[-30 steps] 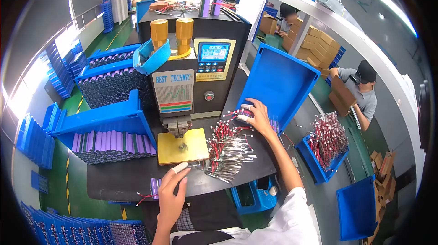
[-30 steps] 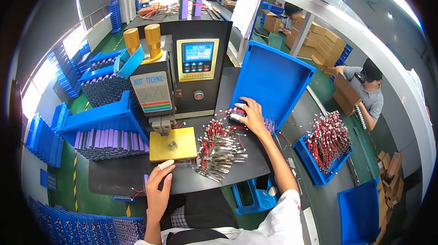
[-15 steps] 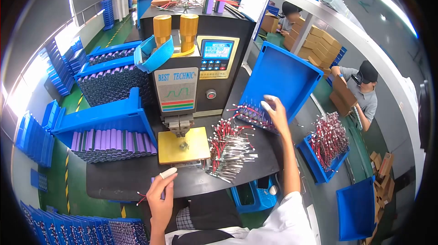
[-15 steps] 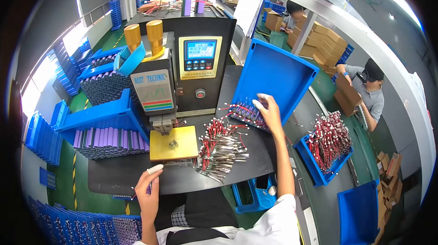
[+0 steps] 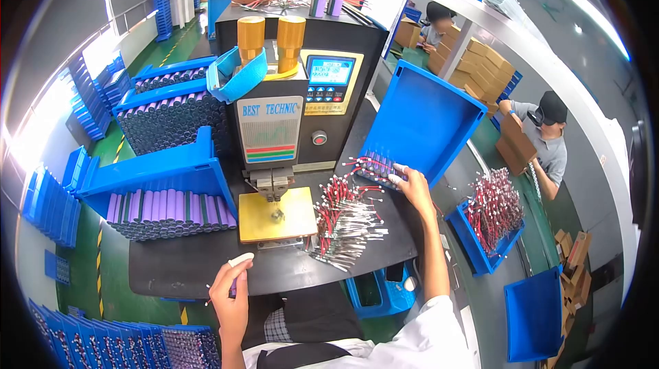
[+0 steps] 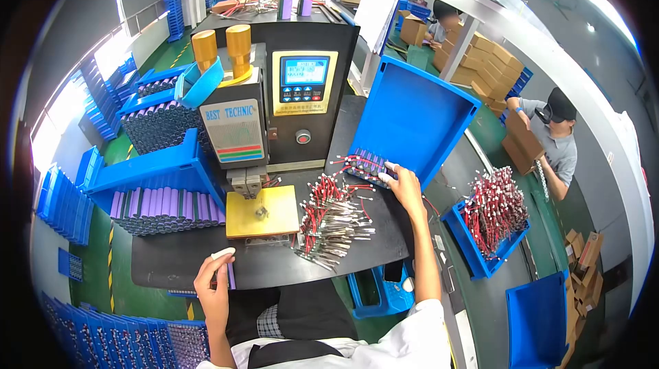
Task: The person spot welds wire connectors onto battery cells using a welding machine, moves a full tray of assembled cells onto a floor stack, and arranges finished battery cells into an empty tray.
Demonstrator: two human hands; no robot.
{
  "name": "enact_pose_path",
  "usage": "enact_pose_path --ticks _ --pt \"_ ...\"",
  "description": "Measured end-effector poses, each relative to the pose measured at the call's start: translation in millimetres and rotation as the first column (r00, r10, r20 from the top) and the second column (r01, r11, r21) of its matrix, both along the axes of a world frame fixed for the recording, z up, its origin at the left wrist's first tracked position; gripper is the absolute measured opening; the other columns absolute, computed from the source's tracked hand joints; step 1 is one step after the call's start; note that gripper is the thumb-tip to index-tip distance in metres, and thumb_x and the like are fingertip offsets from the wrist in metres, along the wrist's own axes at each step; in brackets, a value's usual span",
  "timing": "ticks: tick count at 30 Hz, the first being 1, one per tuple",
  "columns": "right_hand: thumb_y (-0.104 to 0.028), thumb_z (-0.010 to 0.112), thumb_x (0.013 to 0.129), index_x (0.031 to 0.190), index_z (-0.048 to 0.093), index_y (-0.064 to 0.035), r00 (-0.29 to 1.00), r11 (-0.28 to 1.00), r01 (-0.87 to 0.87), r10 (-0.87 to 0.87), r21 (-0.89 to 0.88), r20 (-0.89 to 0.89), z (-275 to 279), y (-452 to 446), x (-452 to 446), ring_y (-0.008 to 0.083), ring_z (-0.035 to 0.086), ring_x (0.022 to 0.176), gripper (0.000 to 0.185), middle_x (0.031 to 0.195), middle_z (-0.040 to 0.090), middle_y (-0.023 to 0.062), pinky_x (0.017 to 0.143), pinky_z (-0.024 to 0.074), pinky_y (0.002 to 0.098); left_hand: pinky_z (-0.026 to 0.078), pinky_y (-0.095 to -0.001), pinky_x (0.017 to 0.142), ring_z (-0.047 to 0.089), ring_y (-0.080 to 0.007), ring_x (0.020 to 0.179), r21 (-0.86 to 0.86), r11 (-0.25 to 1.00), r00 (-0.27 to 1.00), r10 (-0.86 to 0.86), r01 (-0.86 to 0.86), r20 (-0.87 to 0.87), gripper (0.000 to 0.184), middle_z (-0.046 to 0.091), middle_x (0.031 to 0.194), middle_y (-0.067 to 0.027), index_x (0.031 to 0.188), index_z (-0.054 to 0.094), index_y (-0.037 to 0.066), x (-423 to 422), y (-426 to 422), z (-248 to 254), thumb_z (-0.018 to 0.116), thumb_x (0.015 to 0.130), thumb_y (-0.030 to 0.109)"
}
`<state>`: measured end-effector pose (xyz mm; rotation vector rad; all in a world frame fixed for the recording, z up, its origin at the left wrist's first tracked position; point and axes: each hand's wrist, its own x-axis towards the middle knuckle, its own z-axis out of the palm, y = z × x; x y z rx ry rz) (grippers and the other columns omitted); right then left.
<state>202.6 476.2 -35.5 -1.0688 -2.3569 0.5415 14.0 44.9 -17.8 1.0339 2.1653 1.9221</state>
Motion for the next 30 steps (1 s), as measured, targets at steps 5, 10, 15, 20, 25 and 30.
enact_pose_path --ticks 5,10,15,20,25,30 --pt "-0.028 0.059 0.096 0.126 0.062 0.0011 0.991 0.989 -0.126 0.122 -0.084 -0.053 -4 12 11 0.0321 0.059 0.120 0.041 0.126 0.063 0.0207 0.100 0.0446 0.0384 0.050 -0.0301 0.083 0.068 -0.0220 0.092 0.021 1.000 1.000 -0.013 0.013 0.006 0.020 0.070 0.099 -0.0143 0.105 0.069 -0.003 0 1 -3 0.056 0.089 -0.007" --pt "-0.028 0.050 0.102 0.128 0.059 0.0003 0.987 0.989 -0.100 0.085 -0.106 -0.136 -5 10 10 0.0312 0.057 0.124 0.040 0.129 0.062 0.0203 0.103 0.0420 0.0371 0.049 -0.0297 0.088 0.067 -0.0224 0.096 -0.001 1.000 1.000 -0.004 0.004 0.007 0.020 0.069 0.105 -0.0146 0.105 0.068 -0.006 -3 -9 2 0.053 0.092 -0.002" --pt "-0.022 0.055 0.099 0.126 0.060 0.0002 0.969 0.996 -0.013 0.036 0.092 -0.246 10 -27 -5 0.0304 0.060 0.119 0.036 0.124 0.064 0.0192 0.101 0.0445 0.0369 0.048 -0.0330 0.093 0.066 -0.0247 0.101 -0.004 0.991 0.982 0.135 -0.137 -0.130 0.019 0.069 0.107 -0.0156 0.104 0.069 -0.006 -34 -15 5 0.055 0.091 -0.003" --pt "-0.010 0.062 0.093 0.115 0.068 -0.0026 0.933 0.969 -0.246 0.234 -0.009 -0.273 43 -112 -27 0.0210 0.067 0.100 0.024 0.110 0.069 0.0129 0.085 0.0510 0.0326 0.048 -0.0403 0.097 0.062 -0.0329 0.112 -0.154 0.950 0.829 0.150 -0.271 -0.538 0.032 0.065 0.120 -0.0166 0.118 0.065 0.000 -89 5 1 0.065 0.086 0.000" --pt "-0.010 0.070 0.084 0.103 0.071 -0.0082 0.928 0.899 -0.335 0.367 0.282 -0.066 35 -151 -50 0.0300 0.062 0.084 0.020 0.093 0.065 0.0097 0.073 0.0492 0.0384 0.045 -0.0410 0.100 0.058 -0.0312 0.115 -0.409 0.881 0.641 -0.174 -0.237 -0.748 0.040 0.063 0.119 -0.0159 0.113 0.064 0.001 -117 23 -16 0.073 0.074 0.003" --pt "-0.014 0.072 0.080 0.092 0.069 -0.0077 0.923 0.828 -0.377 0.371 0.415 0.098 14 -152 -74 0.0272 0.058 0.085 0.014 0.088 0.060 0.0072 0.074 0.0455 0.0396 0.045 -0.0411 0.097 0.057 -0.0299 0.116 -0.413 0.891 0.671 -0.191 -0.188 -0.716 0.039 0.062 0.118 -0.0149 0.107 0.065 0.002 -116 31 -23 0.074 0.069 0.002"
